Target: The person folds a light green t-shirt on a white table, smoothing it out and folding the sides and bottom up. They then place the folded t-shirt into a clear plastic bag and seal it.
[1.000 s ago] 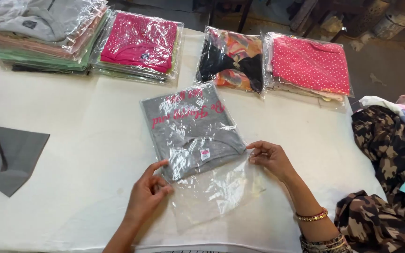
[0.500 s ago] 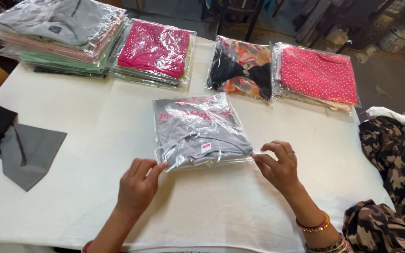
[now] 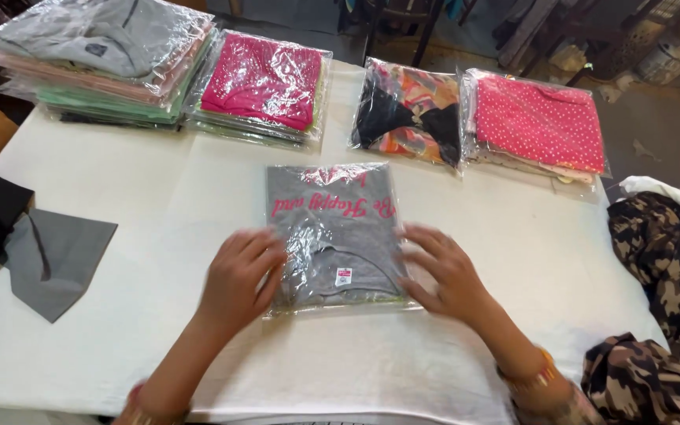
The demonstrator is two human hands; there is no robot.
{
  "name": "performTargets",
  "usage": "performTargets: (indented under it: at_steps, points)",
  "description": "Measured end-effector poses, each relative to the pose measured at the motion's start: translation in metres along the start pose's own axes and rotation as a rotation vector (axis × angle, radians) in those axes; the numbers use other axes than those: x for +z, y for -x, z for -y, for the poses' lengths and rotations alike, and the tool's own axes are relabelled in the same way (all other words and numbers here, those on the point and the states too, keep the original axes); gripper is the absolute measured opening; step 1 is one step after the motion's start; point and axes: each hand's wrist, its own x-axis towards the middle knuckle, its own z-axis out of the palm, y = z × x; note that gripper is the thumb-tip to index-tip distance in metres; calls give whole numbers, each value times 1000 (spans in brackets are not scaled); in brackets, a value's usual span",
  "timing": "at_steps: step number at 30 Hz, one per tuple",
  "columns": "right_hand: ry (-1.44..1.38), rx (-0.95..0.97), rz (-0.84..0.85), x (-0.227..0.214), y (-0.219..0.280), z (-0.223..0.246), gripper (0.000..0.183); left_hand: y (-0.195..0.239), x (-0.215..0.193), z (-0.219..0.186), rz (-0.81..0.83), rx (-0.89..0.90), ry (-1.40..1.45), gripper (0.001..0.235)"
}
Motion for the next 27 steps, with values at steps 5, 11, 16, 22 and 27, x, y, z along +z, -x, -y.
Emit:
performTargets:
  at_steps: [5, 11, 16, 22, 27]
  points:
    - [217, 121, 209, 80, -66, -48, 82, -74, 90, 29, 114, -18, -230, 48]
    - [305, 318, 347, 124, -69, -76, 92, -77, 143, 49, 386, -254, -404, 71]
    - [293, 357, 352, 126, -66, -71, 93, -71, 145, 47, 379, -275, -373, 71]
    - [290, 349, 384, 131, -64, -71, 92, -67, 146, 48, 436, -319, -351, 71]
    - [300, 363, 415, 131, -64, -71, 90, -68, 144, 47, 487, -336, -346, 71]
